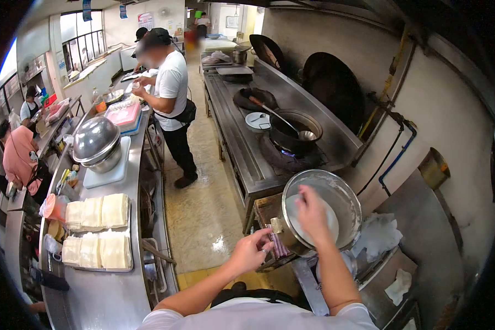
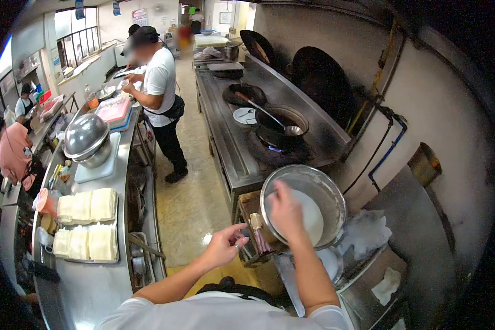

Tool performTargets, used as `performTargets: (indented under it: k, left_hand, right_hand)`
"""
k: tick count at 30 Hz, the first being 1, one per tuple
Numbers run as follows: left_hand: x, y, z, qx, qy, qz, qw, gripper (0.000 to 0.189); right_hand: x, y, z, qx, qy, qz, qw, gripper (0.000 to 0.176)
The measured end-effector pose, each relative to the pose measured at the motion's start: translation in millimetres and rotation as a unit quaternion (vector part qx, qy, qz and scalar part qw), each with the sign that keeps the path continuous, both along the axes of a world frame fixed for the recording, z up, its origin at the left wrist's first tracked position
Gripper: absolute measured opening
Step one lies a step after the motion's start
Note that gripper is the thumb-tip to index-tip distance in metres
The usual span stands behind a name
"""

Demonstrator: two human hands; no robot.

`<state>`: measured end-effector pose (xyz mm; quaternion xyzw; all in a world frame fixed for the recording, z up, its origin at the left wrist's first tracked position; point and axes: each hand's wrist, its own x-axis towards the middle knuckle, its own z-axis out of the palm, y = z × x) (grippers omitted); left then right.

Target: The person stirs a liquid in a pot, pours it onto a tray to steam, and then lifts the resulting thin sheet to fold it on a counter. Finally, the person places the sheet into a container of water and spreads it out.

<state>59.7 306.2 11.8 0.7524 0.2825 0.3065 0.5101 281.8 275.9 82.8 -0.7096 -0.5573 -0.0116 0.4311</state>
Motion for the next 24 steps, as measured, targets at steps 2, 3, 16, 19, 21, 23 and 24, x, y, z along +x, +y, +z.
performTargets:
  k: [2, 3, 16, 19, 21, 23, 24]
  left_hand:
    - [7.0, 1.6, 2.2, 0.013, -0.008, -0.006, 1.000, 0.042]
    - [11.1, 1.6, 2.3, 0.013, -0.006, -0.013, 1.000, 0.042]
    - [73.5, -8.5, 11.8, 0.199, 0.035, -0.039, 0.979, 0.040]
    - [90.0, -9.3, -3.2, 0.216, 0.072, -0.057, 0.972, 0.038]
    - [93.0, -11.5, -10.1, 0.207, 0.087, -0.066, 0.972, 0.037]
    - [97.4, -14.9, -14.8, 0.201, 0.100, -0.067, 0.972, 0.035]
    - [99.4, -16.0, -19.6, 0.202, 0.095, -0.063, 0.973, 0.035]
  right_hand:
    - [47.9, -8.8, 15.2, 0.070, -0.031, -0.102, 0.992, 0.033]
    - [66.8, -18.9, 29.1, 0.090, -0.047, -0.162, 0.981, 0.032]
    - [126.0, -112.6, 67.7, -0.395, -0.390, -0.200, 0.807, 0.035]
    - [115.3, -129.4, 78.1, -0.429, -0.421, -0.116, 0.791, 0.032]
    - [106.0, -142.6, 75.7, -0.434, -0.428, -0.070, 0.789, 0.033]
    - [107.1, -157.5, 63.8, -0.436, -0.424, -0.047, 0.792, 0.039]
    - [106.7, -161.7, 64.0, -0.457, -0.418, -0.043, 0.784, 0.039]
